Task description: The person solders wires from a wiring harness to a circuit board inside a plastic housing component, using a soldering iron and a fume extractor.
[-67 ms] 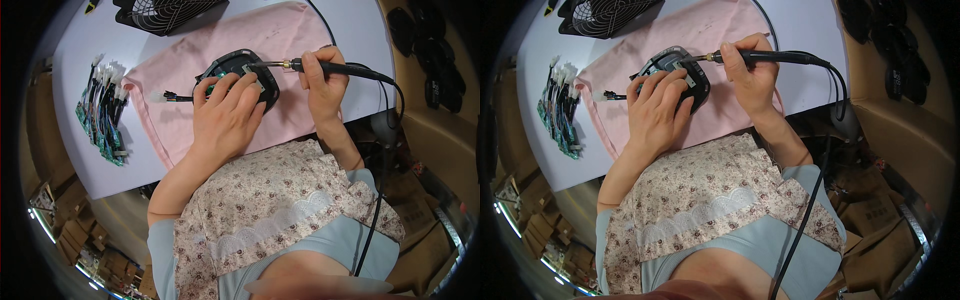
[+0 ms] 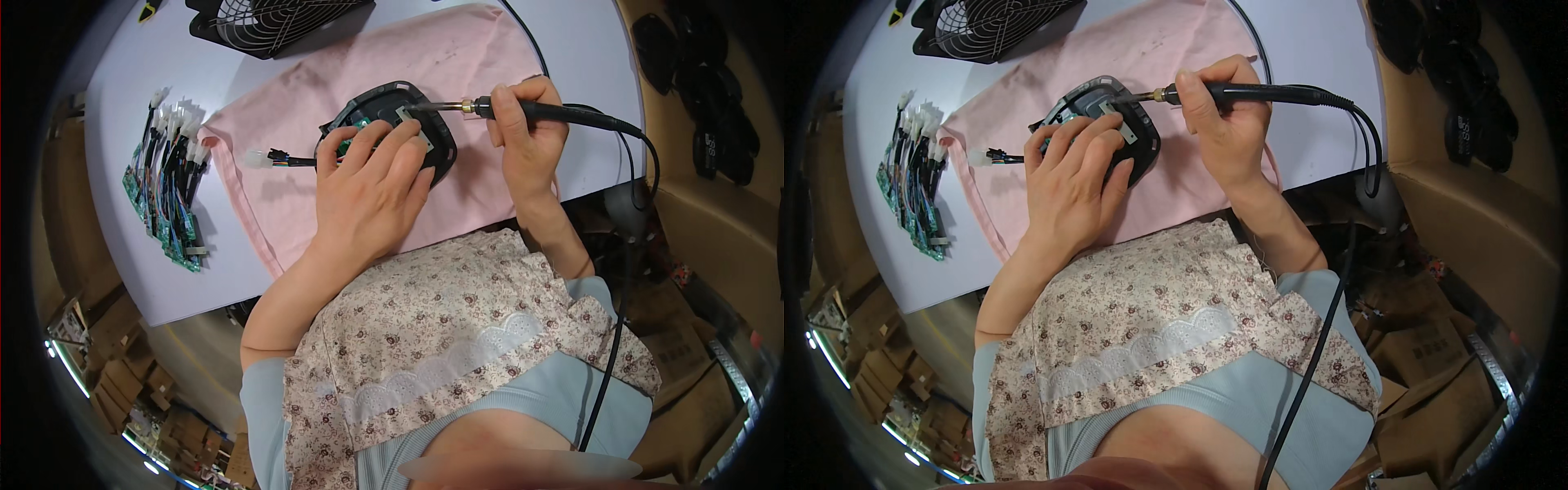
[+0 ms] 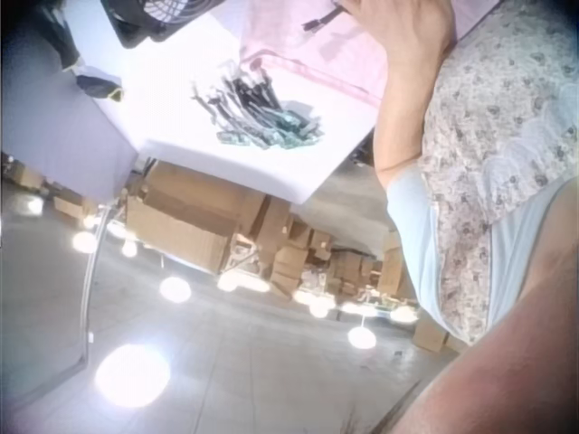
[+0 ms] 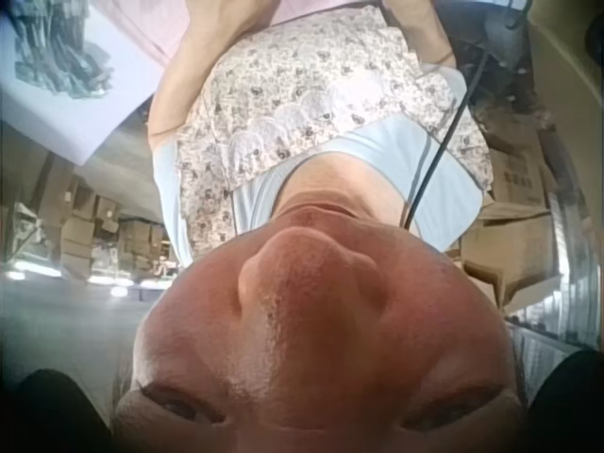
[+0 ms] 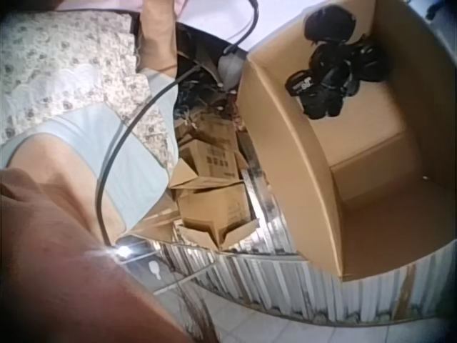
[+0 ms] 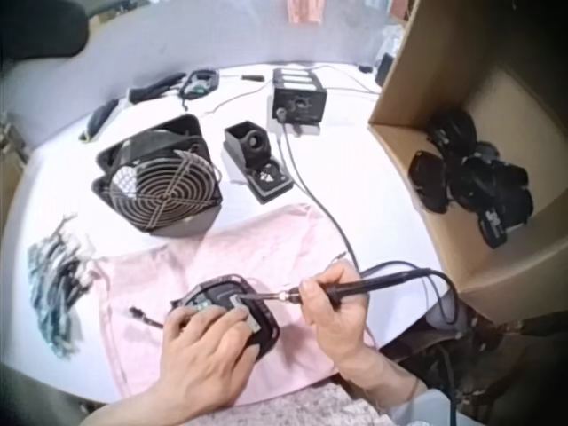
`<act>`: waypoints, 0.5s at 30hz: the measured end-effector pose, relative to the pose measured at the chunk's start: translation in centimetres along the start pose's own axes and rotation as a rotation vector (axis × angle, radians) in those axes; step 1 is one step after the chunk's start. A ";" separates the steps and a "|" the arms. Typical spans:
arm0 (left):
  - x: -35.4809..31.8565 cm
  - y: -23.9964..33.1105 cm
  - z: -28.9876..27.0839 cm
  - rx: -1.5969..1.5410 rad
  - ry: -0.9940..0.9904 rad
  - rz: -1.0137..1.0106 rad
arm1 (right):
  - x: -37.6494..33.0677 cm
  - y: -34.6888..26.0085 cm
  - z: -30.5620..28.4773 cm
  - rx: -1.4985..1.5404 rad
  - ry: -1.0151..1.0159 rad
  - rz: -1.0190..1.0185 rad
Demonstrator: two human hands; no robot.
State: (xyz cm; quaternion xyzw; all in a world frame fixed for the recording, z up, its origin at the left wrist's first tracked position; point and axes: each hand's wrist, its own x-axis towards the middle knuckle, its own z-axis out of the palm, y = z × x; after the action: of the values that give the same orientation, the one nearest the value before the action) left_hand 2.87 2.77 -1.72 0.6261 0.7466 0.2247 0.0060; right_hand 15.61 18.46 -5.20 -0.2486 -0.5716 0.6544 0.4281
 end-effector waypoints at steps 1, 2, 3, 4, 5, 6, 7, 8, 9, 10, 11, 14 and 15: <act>0.0 0.0 0.0 -0.001 0.002 -0.001 | 0.0 0.1 0.0 -0.015 -0.001 0.005; -0.1 -0.1 0.1 -0.006 0.008 0.002 | 0.0 0.1 0.0 -0.032 -0.002 0.010; -0.1 -0.1 0.1 -0.010 0.013 0.004 | 0.0 0.1 0.0 -0.035 -0.003 0.010; -0.1 -0.1 0.1 -0.012 0.015 0.003 | 0.0 0.1 0.0 -0.033 -0.002 0.011; -0.1 -0.1 0.1 -0.014 0.016 0.004 | 0.0 0.0 0.1 -0.030 -0.001 0.012; -0.1 -0.1 0.0 -0.016 0.017 0.004 | 0.0 0.0 0.1 -0.033 -0.004 0.012; -0.1 -0.1 0.0 -0.018 0.020 0.002 | 0.0 0.0 0.0 -0.029 0.003 0.017; -0.1 0.0 0.0 -0.020 0.023 0.003 | 0.0 0.0 0.0 -0.025 0.009 0.022; -0.1 0.0 0.0 -0.021 0.026 0.004 | 0.0 -0.1 0.1 -0.027 0.003 0.022; -0.1 0.0 -0.1 -0.022 0.031 -0.001 | -0.1 -0.2 0.1 -0.020 0.012 0.028; -0.1 0.0 -0.2 -0.029 0.017 -0.002 | -0.1 -0.2 0.1 -0.012 0.019 0.034; -0.3 0.0 -0.2 -0.042 0.007 -0.010 | -0.2 0.1 -0.1 -0.031 0.007 0.029; -0.3 -0.1 -0.2 -0.048 0.004 -0.009 | -0.2 0.1 -0.1 -0.034 -0.003 0.028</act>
State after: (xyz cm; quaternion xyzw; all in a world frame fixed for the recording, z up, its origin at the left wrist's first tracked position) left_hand 2.83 2.40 -1.68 0.6221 0.7437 0.2438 0.0205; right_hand 15.74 18.31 -5.38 -0.2627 -0.5798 0.6509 0.4138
